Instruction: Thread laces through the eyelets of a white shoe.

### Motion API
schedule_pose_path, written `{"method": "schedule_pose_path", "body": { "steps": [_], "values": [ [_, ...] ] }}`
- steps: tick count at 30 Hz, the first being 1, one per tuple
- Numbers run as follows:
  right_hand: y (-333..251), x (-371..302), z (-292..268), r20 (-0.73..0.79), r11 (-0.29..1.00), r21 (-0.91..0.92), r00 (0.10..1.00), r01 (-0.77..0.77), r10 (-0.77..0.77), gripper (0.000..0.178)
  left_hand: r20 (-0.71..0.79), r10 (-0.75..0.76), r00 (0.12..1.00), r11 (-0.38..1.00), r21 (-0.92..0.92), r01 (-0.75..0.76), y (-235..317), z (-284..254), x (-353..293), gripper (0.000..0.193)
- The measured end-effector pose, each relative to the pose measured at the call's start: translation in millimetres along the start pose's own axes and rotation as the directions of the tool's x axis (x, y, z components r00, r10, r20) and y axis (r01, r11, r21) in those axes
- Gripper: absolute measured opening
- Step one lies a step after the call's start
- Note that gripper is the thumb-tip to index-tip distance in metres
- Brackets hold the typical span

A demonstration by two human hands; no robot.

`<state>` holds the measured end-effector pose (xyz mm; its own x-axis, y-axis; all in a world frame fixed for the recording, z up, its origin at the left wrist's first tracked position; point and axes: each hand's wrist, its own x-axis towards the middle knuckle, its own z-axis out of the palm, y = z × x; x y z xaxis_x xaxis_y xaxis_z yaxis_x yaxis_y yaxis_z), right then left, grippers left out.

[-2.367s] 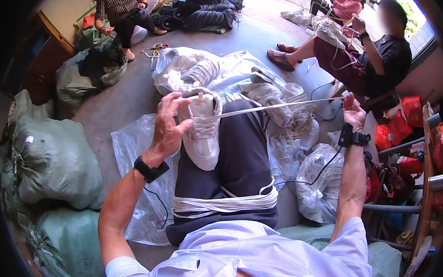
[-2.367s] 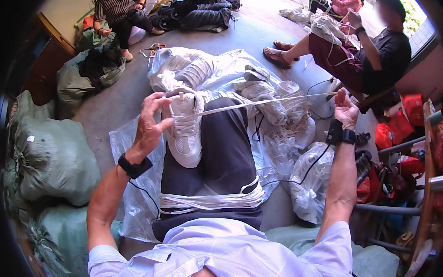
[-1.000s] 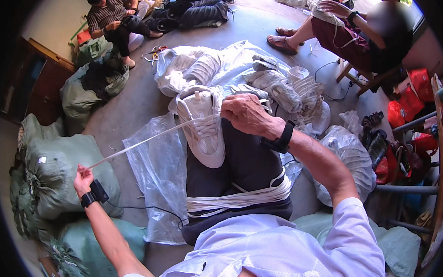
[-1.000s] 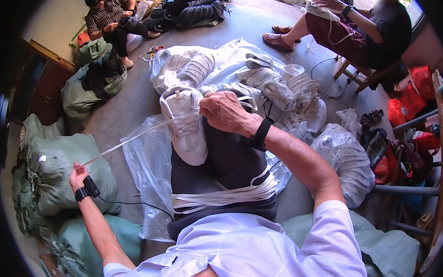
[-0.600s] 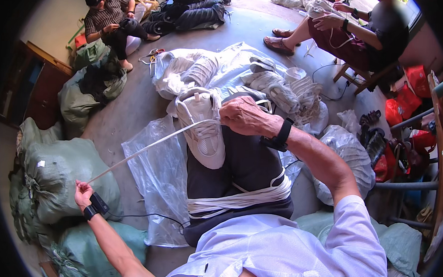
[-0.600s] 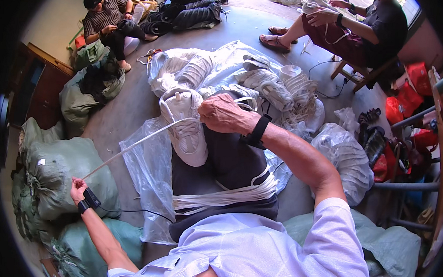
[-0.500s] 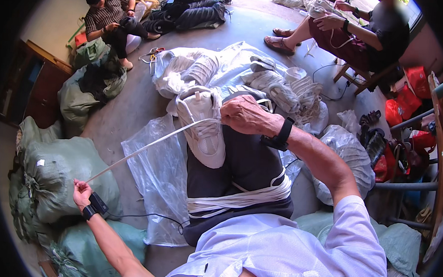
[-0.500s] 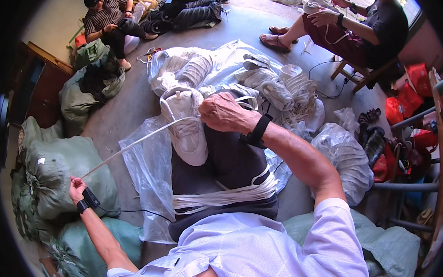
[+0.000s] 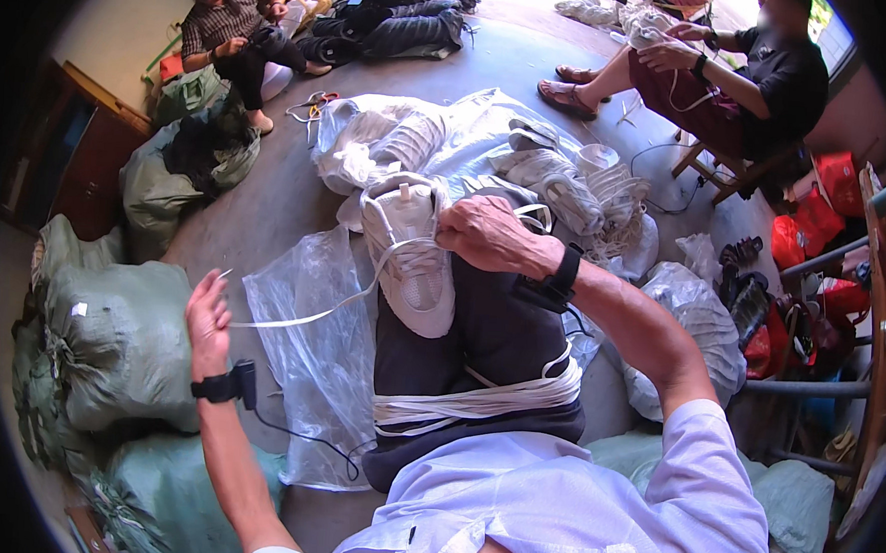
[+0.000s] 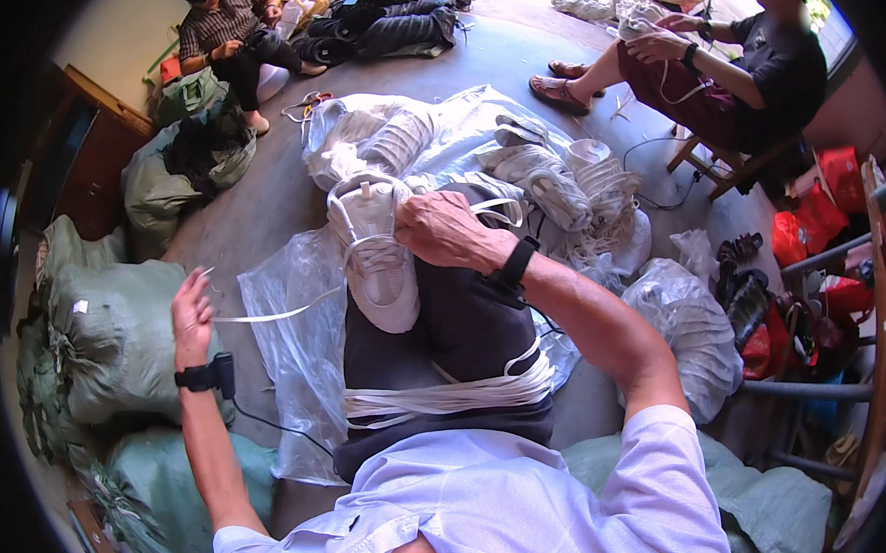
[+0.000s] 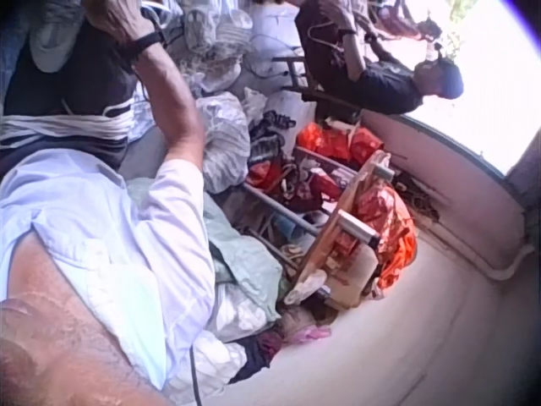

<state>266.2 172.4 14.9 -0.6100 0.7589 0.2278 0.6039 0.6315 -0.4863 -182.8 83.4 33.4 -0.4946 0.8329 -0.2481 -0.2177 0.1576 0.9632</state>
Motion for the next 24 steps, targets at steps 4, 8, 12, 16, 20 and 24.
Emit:
{"method": "schedule_pose_path", "body": {
  "steps": [4,8,12,16,20,24],
  "values": [
    [-1,-6,-1,-0.009,0.999,0.029,0.999,0.036,-0.036,0.020,0.267,0.029,0.963,0.975,0.203,-0.086,-8,75,-29,0.026],
    [-4,-11,-2,-0.064,0.993,0.115,0.998,0.035,-0.027,0.017,0.413,0.055,0.909,0.933,0.303,-0.194,-26,135,-60,0.019],
    [-6,-10,-3,-0.083,0.987,0.150,0.996,0.051,-0.039,0.017,0.535,0.146,0.832,0.874,0.324,-0.361,-36,166,-80,0.020],
    [-2,-10,-1,-0.099,0.987,0.150,0.994,0.060,-0.045,0.016,0.598,0.128,0.791,0.842,0.356,-0.405,-44,179,-81,0.020],
    [-2,-10,-2,-0.094,0.987,0.153,0.995,0.056,-0.042,0.017,0.608,0.129,0.783,0.792,0.412,-0.451,-46,181,-76,0.021],
    [-1,-10,-3,-0.067,0.990,0.136,0.998,0.029,-0.020,0.016,0.579,0.188,0.794,0.747,0.441,-0.498,-42,189,-83,0.020]
  ]
}}
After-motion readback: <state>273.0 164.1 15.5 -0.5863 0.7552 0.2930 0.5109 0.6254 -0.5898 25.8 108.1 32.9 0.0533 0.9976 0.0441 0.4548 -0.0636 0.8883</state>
